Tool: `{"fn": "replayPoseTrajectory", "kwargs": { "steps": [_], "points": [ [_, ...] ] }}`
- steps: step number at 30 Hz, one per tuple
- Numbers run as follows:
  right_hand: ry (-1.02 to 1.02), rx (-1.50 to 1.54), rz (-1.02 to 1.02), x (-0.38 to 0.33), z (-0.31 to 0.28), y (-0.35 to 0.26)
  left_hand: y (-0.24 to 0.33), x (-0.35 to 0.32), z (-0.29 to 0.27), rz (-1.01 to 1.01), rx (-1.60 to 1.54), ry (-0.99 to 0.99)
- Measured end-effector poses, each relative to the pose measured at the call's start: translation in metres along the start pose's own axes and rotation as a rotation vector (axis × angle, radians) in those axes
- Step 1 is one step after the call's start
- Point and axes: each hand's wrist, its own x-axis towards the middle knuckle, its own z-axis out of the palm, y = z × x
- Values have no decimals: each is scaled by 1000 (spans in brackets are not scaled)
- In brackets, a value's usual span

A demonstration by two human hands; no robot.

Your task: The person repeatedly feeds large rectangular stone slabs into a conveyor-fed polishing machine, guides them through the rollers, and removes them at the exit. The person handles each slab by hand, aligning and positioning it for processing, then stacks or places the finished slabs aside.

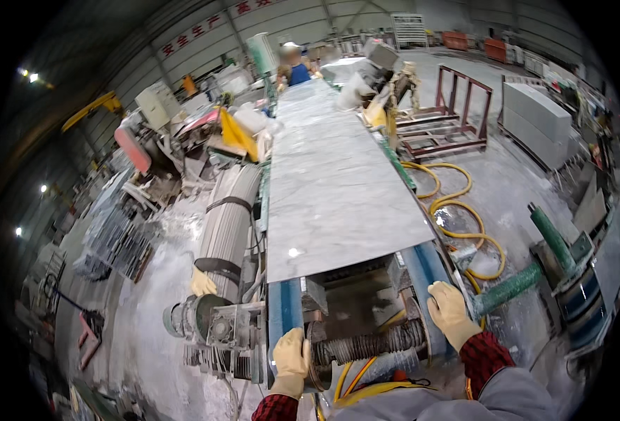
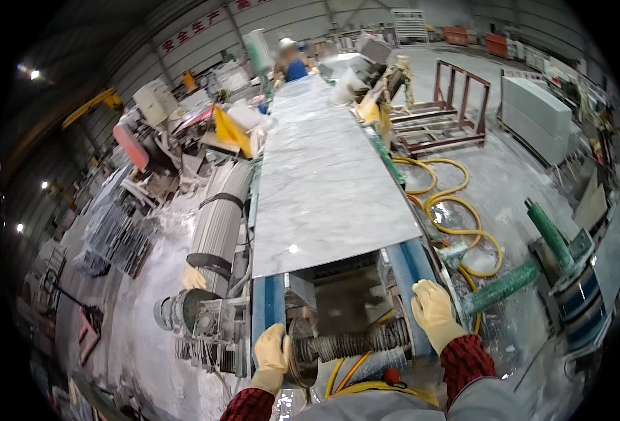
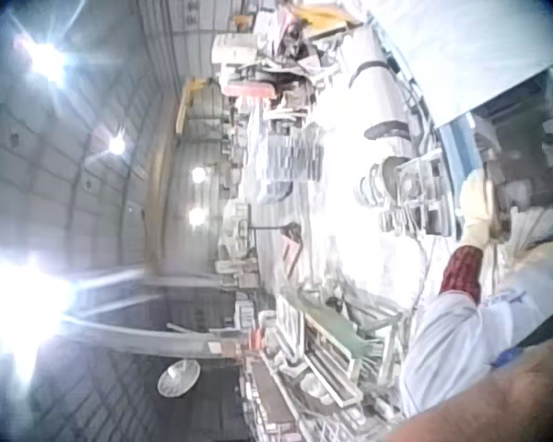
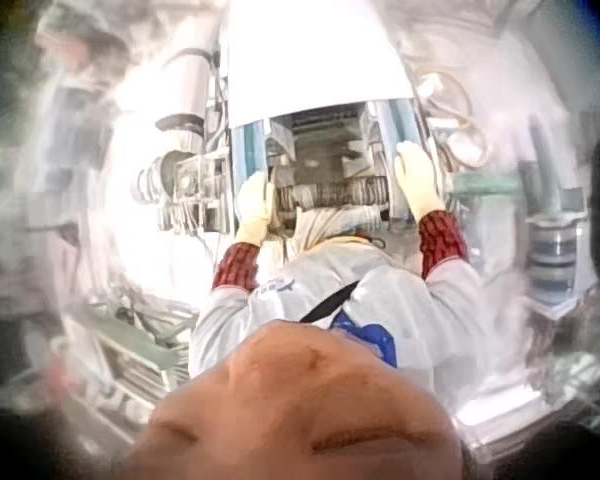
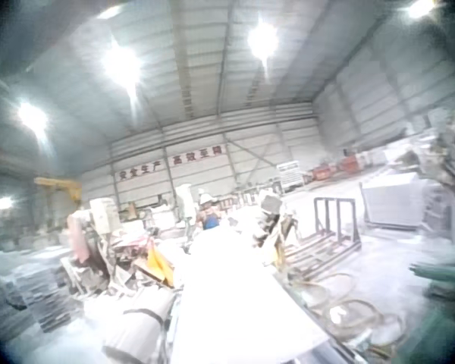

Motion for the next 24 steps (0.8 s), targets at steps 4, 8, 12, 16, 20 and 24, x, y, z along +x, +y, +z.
{"fn": "replayPoseTrajectory", "kwargs": {
  "steps": [4,8,12,16,20,24],
  "points": [
    [-99,-103,48,20,-3,20,-34,42,11,-74,7,-15],
    [-91,-108,-81,44,4,19,-47,66,21,127,151,122],
    [-98,-74,-50,28,19,24,-51,63,44,64,187,82],
    [-162,-60,17,25,10,23,-34,69,37,35,146,49],
    [-152,-43,24,30,11,19,-33,69,33,26,130,53],
    [-143,-29,10,33,13,15,-35,67,31,36,155,74]
  ]
}}
